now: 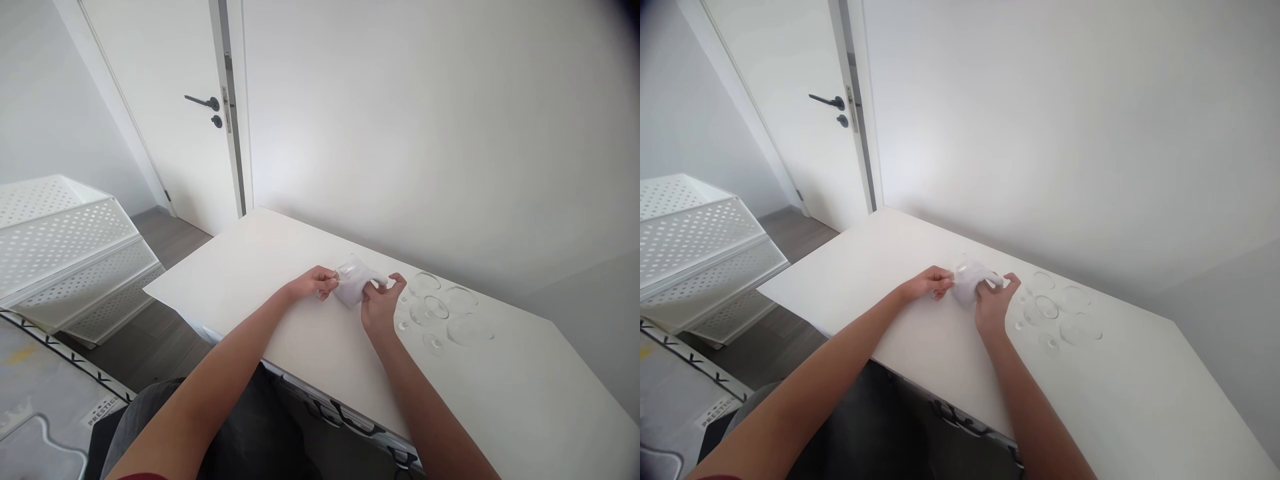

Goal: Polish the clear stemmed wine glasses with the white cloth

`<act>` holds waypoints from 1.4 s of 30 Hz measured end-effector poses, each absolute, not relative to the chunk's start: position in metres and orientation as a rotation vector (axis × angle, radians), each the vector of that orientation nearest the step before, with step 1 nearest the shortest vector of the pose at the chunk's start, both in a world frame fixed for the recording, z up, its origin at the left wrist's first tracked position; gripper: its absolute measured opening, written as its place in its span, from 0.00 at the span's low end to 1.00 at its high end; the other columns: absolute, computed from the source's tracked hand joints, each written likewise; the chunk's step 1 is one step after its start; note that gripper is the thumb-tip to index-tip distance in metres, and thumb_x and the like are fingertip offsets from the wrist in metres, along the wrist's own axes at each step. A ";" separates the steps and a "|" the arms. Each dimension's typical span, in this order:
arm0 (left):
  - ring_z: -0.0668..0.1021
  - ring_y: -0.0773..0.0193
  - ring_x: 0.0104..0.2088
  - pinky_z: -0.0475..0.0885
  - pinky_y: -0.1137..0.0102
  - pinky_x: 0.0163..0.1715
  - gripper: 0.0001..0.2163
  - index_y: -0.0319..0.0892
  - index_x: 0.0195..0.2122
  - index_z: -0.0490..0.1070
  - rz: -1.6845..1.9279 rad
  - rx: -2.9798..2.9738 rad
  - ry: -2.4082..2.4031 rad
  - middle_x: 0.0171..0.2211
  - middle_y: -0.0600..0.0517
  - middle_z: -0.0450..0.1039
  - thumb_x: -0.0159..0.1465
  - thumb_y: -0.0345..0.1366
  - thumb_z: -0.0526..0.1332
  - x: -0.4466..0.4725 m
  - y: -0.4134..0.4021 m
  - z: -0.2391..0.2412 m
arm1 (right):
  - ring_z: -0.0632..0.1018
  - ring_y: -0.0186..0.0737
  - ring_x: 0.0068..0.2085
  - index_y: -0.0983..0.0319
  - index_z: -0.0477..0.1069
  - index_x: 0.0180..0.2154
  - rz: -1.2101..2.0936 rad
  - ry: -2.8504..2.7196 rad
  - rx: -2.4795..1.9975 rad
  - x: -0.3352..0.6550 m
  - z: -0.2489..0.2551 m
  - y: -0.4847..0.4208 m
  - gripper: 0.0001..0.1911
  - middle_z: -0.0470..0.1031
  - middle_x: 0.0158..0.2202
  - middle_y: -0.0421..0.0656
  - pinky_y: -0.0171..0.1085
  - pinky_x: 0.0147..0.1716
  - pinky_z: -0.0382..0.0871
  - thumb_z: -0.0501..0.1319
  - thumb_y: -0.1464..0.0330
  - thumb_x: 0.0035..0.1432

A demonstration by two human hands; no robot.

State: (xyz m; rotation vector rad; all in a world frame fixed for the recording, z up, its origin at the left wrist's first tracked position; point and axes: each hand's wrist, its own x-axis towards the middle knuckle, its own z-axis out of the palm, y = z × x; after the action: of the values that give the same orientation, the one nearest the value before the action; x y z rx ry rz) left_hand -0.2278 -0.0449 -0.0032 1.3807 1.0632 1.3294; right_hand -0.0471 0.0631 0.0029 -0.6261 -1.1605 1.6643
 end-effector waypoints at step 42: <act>0.69 0.69 0.22 0.62 0.68 0.27 0.26 0.41 0.24 0.62 1.308 1.402 1.039 0.23 0.55 0.61 0.68 0.57 0.63 -0.226 -0.043 -0.003 | 0.75 0.41 0.37 0.54 0.76 0.50 1.989 -1.428 -0.416 -0.042 0.008 0.068 0.19 0.76 0.40 0.42 0.39 0.34 0.71 0.67 0.62 0.56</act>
State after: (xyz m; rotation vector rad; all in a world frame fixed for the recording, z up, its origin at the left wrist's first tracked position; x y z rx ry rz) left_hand -0.2255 -0.0434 -0.0030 1.4017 1.0394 1.3079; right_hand -0.0417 0.0678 0.0078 -0.4157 -1.4283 1.9889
